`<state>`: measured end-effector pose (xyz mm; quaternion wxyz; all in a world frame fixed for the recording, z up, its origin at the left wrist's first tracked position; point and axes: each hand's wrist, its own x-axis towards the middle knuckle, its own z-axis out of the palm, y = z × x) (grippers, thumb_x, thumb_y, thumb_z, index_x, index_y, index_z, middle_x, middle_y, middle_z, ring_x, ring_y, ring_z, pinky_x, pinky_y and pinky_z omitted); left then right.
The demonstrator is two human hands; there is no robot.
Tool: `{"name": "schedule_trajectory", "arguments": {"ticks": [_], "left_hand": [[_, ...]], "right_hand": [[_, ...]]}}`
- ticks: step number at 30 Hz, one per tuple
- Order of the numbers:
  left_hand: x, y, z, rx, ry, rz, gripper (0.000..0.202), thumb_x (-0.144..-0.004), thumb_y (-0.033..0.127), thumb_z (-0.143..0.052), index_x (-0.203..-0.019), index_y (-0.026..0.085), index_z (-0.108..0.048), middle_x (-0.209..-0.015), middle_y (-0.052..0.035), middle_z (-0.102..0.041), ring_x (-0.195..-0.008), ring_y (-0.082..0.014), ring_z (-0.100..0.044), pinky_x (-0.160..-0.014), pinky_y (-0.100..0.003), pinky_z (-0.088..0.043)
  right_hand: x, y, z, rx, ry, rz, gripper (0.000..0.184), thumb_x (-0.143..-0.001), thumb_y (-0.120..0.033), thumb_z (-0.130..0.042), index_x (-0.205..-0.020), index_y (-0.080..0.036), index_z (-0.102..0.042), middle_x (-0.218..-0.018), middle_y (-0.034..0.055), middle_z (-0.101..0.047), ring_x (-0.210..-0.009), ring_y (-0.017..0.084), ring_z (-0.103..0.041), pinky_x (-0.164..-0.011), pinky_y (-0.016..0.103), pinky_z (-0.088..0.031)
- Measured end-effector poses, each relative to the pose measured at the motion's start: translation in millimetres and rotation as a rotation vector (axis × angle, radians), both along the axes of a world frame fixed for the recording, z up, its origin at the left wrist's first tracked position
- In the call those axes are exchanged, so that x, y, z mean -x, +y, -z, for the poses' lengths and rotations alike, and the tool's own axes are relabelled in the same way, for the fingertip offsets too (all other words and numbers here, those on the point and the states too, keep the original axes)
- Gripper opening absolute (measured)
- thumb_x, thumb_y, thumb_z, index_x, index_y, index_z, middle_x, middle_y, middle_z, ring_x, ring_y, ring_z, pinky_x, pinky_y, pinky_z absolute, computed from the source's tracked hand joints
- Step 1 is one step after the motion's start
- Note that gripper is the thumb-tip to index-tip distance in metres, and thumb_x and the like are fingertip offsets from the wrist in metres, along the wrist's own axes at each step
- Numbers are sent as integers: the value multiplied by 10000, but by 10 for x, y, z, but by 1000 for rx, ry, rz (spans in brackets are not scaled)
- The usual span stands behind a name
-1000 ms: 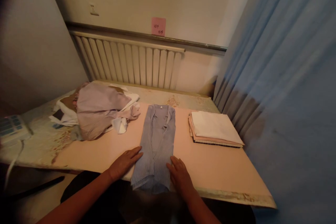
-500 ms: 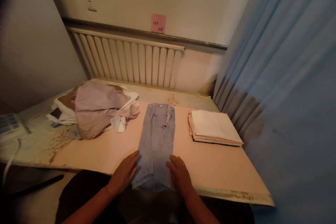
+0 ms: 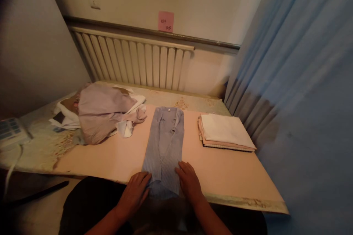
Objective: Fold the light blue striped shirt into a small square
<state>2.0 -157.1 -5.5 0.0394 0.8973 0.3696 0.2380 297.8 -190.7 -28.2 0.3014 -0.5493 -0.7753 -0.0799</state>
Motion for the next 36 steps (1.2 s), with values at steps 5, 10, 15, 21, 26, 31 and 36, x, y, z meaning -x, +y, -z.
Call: {"name": "schedule_trajectory", "arguments": {"ticks": [5, 10, 15, 21, 26, 31, 36], "left_hand": [[-22, 8, 9, -67, 68, -49, 314, -867, 67, -426, -1090, 216, -589, -1035, -78, -616, -941, -237, -558, -842, -404, -483], [-79, 17, -16, -118, 210, -108, 239, -881, 58, -446, -966, 202, -617, -865, -52, -608, -813, -229, -543, -752, -387, -460], [-88, -17, -117, -166, 240, -106, 228, -884, 48, -449, -944, 192, -616, -829, -50, -593, -760, -226, -525, -709, -383, -434], [-8, -46, -180, -143, 289, -90, 177, -892, 79, -487, -945, 196, -609, -848, -47, -594, -776, -231, -525, -719, -388, -425], [21, -63, -182, -44, 313, -75, 153, -884, 93, -533, -960, 204, -606, -878, -38, -613, -817, -223, -547, -755, -378, -440], [-17, -104, -297, 25, 191, -76, 115, -924, 210, -513, -983, 203, -612, -920, -53, -621, -852, -225, -562, -780, -391, -466], [-211, 138, -360, 6, -6, -81, 278, -972, 223, -394, -1183, 192, -572, -1180, -96, -629, -1091, -240, -575, -940, -429, -483]], "right_hand": [[-2, 8, 8, -1, -13, 10, 504, -819, -16, -429, -1195, -273, -645, -1295, 70, -624, -1232, 228, -555, -1050, 504, -465], [-1, 9, 5, -5, -18, 4, 472, -840, -29, -427, -1185, -260, -651, -1288, 78, -628, -1228, 230, -558, -1054, 504, -463], [-5, -3, -11, 1, -21, -1, 489, -823, -19, -428, -1193, -253, -646, -1295, 83, -623, -1228, 233, -556, -1052, 504, -465], [-13, -1, 1, 0, 18, -8, 513, -824, -20, -433, -1214, -280, -639, -1296, 67, -622, -1237, 226, -547, -1063, 509, -452], [-3, 3, -3, -19, 0, -6, 476, -828, -20, -448, -1194, -250, -647, -1287, 85, -626, -1230, 229, -553, -1053, 507, -460], [9, -1, -21, -31, 8, -2, 476, -827, -16, -442, -1188, -252, -646, -1281, 86, -630, -1222, 231, -560, -1048, 513, -464], [0, 5, -17, -34, 2, -12, 487, -816, -10, -439, -1187, -248, -645, -1274, 92, -633, -1219, 239, -561, -1033, 521, -475]]}}
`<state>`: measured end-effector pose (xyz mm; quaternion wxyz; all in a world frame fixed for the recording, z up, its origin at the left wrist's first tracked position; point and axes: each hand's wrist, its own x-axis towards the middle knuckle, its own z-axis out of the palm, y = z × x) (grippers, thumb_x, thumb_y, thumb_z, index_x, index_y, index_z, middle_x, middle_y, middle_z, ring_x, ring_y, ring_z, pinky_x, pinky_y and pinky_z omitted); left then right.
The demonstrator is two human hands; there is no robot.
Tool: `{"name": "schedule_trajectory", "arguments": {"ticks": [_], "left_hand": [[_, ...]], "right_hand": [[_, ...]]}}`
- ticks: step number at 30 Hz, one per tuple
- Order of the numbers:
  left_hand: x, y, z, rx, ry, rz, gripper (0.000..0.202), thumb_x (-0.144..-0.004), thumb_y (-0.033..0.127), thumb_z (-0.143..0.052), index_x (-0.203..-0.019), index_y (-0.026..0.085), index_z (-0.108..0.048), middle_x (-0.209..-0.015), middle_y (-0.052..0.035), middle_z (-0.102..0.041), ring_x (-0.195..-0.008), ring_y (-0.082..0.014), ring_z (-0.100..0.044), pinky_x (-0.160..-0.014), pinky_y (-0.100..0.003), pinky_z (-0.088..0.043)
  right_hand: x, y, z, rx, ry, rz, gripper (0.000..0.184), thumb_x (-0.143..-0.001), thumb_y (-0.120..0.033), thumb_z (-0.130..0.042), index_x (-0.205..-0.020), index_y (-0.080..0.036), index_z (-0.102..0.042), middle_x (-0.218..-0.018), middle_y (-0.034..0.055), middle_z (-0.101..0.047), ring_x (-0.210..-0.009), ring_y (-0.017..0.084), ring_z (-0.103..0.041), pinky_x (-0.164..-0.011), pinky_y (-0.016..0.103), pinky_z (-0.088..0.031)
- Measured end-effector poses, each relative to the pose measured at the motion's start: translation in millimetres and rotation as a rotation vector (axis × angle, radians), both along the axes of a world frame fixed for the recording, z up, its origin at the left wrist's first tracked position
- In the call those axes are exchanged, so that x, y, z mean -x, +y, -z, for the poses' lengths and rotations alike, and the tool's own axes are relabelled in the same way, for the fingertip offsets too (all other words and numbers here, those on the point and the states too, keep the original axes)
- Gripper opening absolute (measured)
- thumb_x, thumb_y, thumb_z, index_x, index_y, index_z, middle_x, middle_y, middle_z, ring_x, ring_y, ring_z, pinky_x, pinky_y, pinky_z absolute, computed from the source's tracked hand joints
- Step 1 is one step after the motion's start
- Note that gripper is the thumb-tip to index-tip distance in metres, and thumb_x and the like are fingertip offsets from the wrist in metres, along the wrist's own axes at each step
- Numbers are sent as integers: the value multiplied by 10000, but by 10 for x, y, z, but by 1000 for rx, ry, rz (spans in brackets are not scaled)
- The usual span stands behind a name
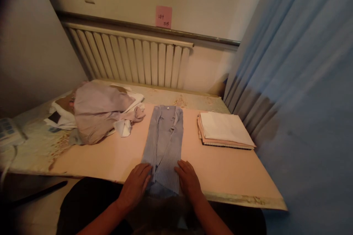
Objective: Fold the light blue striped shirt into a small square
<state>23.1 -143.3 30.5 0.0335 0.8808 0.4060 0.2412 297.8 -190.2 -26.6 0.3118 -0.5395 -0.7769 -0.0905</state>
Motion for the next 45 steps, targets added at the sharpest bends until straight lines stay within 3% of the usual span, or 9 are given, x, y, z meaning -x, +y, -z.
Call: {"name": "schedule_trajectory", "arguments": {"ticks": [4, 8, 12, 16, 19, 28, 37, 45], "left_hand": [[-230, 305, 136, -20, 6, 7, 386, -959, 197, -384, -1327, 157, -493, -1435, -125, -498, -1362, -268, -414, -1088, -451, -405], [-363, 427, 249, 117, 127, -54, 397, -916, 201, -466, -1302, 124, -516, -1436, -155, -496, -1368, -302, -408, -1117, -472, -361], [-401, 380, 119, 203, 151, -70, 325, -908, 165, -450, -1210, 148, -566, -1376, -142, -536, -1301, -281, -468, -1090, -439, -369], [-487, 309, -116, 298, 116, -87, 243, -945, 173, -378, -1053, 187, -596, -1094, -93, -641, -1058, -217, -590, -925, -344, -448], [-585, 284, -188, 415, 125, -135, 206, -948, 212, -402, -1052, 194, -578, -1055, -82, -645, -991, -205, -616, -837, -310, -450], [-709, 386, -128, 684, 125, -241, 167, -894, 227, -501, -1054, 200, -540, -1005, -80, -684, -989, -221, -639, -791, -297, -407], [-691, 403, -39, 724, 93, -249, 161, -831, 160, -486, -987, 193, -498, -932, -39, -677, -868, -164, -636, -723, -257, -404], [-700, 340, -57, 693, 166, -228, 178, -832, 169, -468, -1005, 196, -501, -966, -70, -678, -916, -204, -644, -729, -290, -411]], "right_hand": [[-2, 1, 7, -10, 19, -9, 492, -813, -9, -445, -1200, -246, -636, -1274, 92, -632, -1223, 237, -556, -1036, 527, -469], [5, 11, 10, -21, 37, -15, 486, -817, -4, -448, -1197, -244, -634, -1270, 92, -634, -1229, 234, -553, -1042, 530, -462], [16, 22, -4, -15, 29, -8, 476, -818, -8, -453, -1181, -253, -640, -1257, 83, -642, -1212, 235, -568, -1033, 522, -474], [22, 15, -11, -20, 39, 9, 450, -832, -22, -461, -1170, -253, -648, -1252, 85, -647, -1202, 238, -575, -1026, 530, -480], [23, 6, -2, -28, 52, 12, 445, -837, -23, -463, -1173, -250, -645, -1255, 80, -647, -1206, 236, -572, -1028, 522, -481], [21, 5, 4, -43, 76, 3, 448, -824, -15, -450, -1161, -235, -649, -1243, 91, -649, -1197, 240, -575, -1028, 531, -478], [16, -23, 11, -1, 256, 24, 414, -814, -30, -468, -1105, -250, -663, -1228, 78, -649, -1177, 218, -581, -1016, 465, -502], [44, -19, -95, 7, 389, 33, 366, -874, -65, -436, -1104, -246, -655, -1169, 80, -668, -1114, 197, -616, -951, 399, -546]]}}
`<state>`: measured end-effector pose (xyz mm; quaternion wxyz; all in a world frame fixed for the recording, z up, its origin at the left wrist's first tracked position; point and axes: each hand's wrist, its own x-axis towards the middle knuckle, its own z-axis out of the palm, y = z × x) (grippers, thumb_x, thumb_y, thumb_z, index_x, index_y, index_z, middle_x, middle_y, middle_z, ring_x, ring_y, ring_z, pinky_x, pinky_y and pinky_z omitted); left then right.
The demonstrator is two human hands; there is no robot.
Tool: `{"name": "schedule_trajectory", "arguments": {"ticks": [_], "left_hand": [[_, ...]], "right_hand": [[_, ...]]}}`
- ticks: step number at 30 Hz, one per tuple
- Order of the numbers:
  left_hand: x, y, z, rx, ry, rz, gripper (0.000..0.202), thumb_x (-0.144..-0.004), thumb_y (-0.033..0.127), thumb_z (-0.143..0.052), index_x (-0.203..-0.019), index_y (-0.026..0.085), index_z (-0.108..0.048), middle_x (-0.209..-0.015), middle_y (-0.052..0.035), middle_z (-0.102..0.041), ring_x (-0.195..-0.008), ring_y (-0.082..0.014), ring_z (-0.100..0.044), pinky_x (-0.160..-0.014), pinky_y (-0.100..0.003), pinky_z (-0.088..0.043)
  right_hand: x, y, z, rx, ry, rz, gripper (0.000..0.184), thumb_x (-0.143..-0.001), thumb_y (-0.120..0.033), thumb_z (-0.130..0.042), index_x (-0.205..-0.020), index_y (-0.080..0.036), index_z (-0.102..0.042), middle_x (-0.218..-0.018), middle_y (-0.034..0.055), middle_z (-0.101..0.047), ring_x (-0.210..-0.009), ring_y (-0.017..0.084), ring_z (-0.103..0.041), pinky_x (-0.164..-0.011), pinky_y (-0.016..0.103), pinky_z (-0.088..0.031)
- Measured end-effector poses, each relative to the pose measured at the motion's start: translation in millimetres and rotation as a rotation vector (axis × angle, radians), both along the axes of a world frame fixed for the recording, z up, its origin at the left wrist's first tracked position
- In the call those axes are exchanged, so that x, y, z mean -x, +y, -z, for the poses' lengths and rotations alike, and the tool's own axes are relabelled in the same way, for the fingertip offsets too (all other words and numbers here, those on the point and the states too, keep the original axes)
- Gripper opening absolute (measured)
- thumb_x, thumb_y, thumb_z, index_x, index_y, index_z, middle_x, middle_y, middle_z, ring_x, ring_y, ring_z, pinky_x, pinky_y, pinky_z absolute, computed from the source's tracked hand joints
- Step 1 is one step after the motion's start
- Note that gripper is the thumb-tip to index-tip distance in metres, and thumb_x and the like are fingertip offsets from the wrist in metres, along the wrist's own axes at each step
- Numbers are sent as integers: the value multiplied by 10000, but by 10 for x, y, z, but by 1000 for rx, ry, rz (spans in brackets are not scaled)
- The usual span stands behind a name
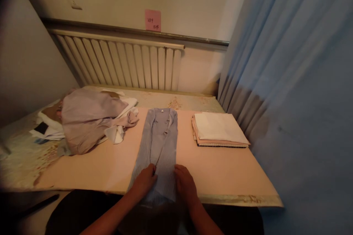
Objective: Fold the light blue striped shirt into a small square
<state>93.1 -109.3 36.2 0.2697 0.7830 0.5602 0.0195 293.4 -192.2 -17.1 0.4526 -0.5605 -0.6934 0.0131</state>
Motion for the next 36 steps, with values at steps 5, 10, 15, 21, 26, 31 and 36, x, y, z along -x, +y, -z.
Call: {"name": "schedule_trajectory", "arguments": {"ticks": [5, 10, 15, 21, 26, 31, 36], "left_hand": [[13, -59, -69, -23, 51, 27, 161, -854, 197, -464, -1006, 190, -517, -968, -88, -683, -925, -220, -653, -754, -306, -427], [31, -125, -216, -64, 120, 69, 247, -881, 185, -430, -1109, 155, -519, -988, -121, -693, -978, -245, -657, -794, -327, -449], [-27, -194, -439, -141, 192, 125, 281, -912, 155, -371, -1147, 160, -525, -1041, -123, -677, -941, -244, -669, -790, -340, -474], [-232, -64, -415, -442, 76, 286, 295, -917, 137, -359, -1121, 185, -568, -1242, -114, -608, -1162, -245, -571, -936, -385, -468], [-290, 137, 4, -553, -25, 409, 462, -920, 193, -429, -1382, 202, -442, -1540, -105, -376, -1457, -271, -251, -1155, -506, -270], [-198, 163, 302, -475, 17, 414, 512, -936, 295, -460, -1435, 196, -405, -1560, -106, -345, -1466, -280, -228, -1173, -521, -236], [-141, 133, 332, -480, -50, 424, 486, -941, 309, -459, -1421, 233, -431, -1562, -79, -347, -1470, -269, -217, -1172, -538, -243]], "right_hand": [[-19, 20, 30, -3, -49, 10, 376, -911, -90, -443, -1193, -260, -624, -1224, 68, -653, -1159, 191, -592, -988, 408, -521], [-43, 36, 81, -12, -193, -39, 487, -852, -31, -417, -1234, -266, -609, -1314, 50, -612, -1272, 205, -512, -1036, 452, -473], [-26, 26, 46, 7, -225, -52, 448, -801, -21, -447, -1104, -267, -665, -1227, 46, -658, -1243, 226, -529, -996, 463, -486], [22, 30, -72, -12, -202, -51, 335, -819, -52, -481, -983, -261, -685, -1123, 55, -685, -1144, 234, -577, -955, 446, -495], [49, 37, -142, -29, -139, -73, 317, -831, -47, -440, -919, -246, -671, -1019, 62, -678, -1042, 218, -596, -903, 409, -504], [44, 34, -112, -2, -95, -89, 305, -841, -48, -425, -904, -237, -656, -977, 62, -654, -996, 218, -583, -867, 408, -501], [26, 40, -71, 6, -94, -71, 328, -828, -53, -435, -955, -246, -668, -1002, 64, -655, -995, 222, -589, -869, 418, -511]]}}
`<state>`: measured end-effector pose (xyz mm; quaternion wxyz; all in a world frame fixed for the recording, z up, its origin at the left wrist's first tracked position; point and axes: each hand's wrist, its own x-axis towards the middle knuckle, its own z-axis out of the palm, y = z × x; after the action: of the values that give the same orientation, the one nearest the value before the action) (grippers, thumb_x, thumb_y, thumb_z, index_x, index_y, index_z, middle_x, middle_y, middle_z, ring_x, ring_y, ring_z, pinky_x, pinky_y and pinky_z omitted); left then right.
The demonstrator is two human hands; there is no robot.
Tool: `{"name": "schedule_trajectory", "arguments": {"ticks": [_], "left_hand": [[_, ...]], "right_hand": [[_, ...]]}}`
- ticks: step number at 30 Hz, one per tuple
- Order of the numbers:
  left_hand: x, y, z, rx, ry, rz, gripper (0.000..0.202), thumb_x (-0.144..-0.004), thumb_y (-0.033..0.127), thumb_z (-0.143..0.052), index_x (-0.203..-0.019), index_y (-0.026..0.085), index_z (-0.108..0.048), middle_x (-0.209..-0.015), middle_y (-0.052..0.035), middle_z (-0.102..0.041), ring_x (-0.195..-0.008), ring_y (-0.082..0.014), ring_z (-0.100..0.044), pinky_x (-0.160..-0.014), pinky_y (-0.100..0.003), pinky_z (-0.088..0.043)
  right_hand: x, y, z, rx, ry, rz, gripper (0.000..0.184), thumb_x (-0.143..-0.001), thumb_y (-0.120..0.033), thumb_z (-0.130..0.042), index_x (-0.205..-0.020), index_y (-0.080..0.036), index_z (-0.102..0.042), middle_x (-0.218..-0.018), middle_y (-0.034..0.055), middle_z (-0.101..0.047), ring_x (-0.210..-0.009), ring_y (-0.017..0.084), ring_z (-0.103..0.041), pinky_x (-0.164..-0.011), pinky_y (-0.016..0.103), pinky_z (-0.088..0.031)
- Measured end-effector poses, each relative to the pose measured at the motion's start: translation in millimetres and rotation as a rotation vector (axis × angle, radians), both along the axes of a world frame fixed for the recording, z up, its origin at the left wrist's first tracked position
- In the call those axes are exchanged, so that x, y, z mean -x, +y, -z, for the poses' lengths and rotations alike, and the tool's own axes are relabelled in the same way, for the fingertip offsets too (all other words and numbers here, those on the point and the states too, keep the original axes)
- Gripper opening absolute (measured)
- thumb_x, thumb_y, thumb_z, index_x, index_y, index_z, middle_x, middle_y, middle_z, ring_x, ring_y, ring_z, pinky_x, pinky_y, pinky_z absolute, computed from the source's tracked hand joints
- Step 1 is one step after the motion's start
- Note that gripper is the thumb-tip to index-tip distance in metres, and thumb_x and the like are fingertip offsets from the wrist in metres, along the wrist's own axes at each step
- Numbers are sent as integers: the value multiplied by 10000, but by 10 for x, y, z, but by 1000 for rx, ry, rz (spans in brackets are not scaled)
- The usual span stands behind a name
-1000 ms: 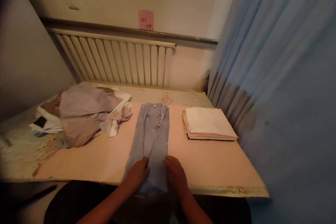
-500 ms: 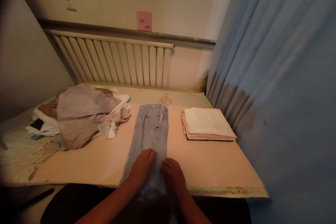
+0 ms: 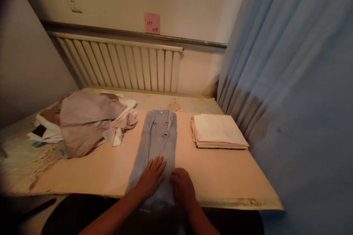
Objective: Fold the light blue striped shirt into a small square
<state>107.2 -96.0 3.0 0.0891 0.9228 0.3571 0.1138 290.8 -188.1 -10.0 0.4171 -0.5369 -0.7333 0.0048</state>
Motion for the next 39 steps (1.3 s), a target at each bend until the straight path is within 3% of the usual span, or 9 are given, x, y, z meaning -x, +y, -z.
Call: {"name": "schedule_trajectory", "arguments": {"ticks": [4, 11, 14, 19, 24, 29, 33, 39], "left_hand": [[192, 16, -13, -34, -149, 6, 444, -976, 302, -392, -1412, 237, -439, -1526, -73, -413, -1458, -226, -260, -1165, -488, -301], [970, 112, 125, -93, -250, -264, 454, -944, 227, -368, -1379, 165, -482, -1497, -131, -441, -1392, -239, -396, -1142, -436, -365], [1241, 47, 140, -100, -215, -231, 509, -901, 166, -382, -1401, 203, -471, -1519, -102, -418, -1409, -241, -368, -1144, -437, -363], [1509, -128, 24, -92, -140, -76, 669, -820, 93, -407, -1463, 281, -394, -1566, -32, -339, -1439, -220, -310, -1166, -413, -324], [1605, -179, -48, -64, -12, 30, 954, -671, 6, -443, -1534, 328, -194, -1620, -11, -157, -1478, -245, -195, -1171, -475, -289], [1536, -161, -2, -89, 143, 13, 1103, -588, -71, -438, -1546, 317, -55, -1633, -20, -84, -1493, -246, -99, -1185, -491, -236], [1518, -152, 19, -120, 115, 18, 1061, -646, -54, -442, -1549, 295, -9, -1632, -35, -106, -1492, -238, -120, -1184, -476, -240], [1553, -109, 52, -150, 5, 50, 924, -745, -6, -444, -1551, 278, -95, -1620, -46, -189, -1473, -242, -209, -1177, -463, -270]], "right_hand": [[-11, -5, -16, -23, 54, 7, 355, -835, -51, -431, -1012, -251, -666, -1049, 72, -662, -1017, 219, -600, -874, 414, -529], [-16, -28, -43, -24, 84, 6, 363, -828, -40, -447, -1030, -251, -662, -1096, 72, -672, -1055, 210, -608, -903, 412, -538], [-31, -86, -23, -7, 34, -9, 362, -837, -44, -459, -1069, -245, -651, -1169, 78, -663, -1113, 215, -595, -945, 433, -528], [-92, -349, -4, 60, -131, -42, 468, -865, -63, -446, -1263, -266, -584, -1353, 72, -582, -1289, 224, -501, -1057, 479, -461], [-137, -533, 25, 142, -284, -56, 670, -825, -55, -443, -1465, -248, -392, -1496, 68, -437, -1413, 234, -343, -1126, 499, -381], [-79, -488, 136, 153, -308, 17, 845, -692, 8, -406, -1503, -213, -316, -1543, 75, -358, -1445, 235, -270, -1134, 507, -358], [-9, -451, 182, 176, -310, 50, 920, -629, 22, -392, -1509, -227, -295, -1559, 69, -326, -1457, 249, -233, -1140, 538, -330], [9, -400, 148, 121, -295, 88, 767, -804, -13, -397, -1520, -249, -255, -1516, 96, -392, -1417, 244, -323, -1106, 509, -391]]}}
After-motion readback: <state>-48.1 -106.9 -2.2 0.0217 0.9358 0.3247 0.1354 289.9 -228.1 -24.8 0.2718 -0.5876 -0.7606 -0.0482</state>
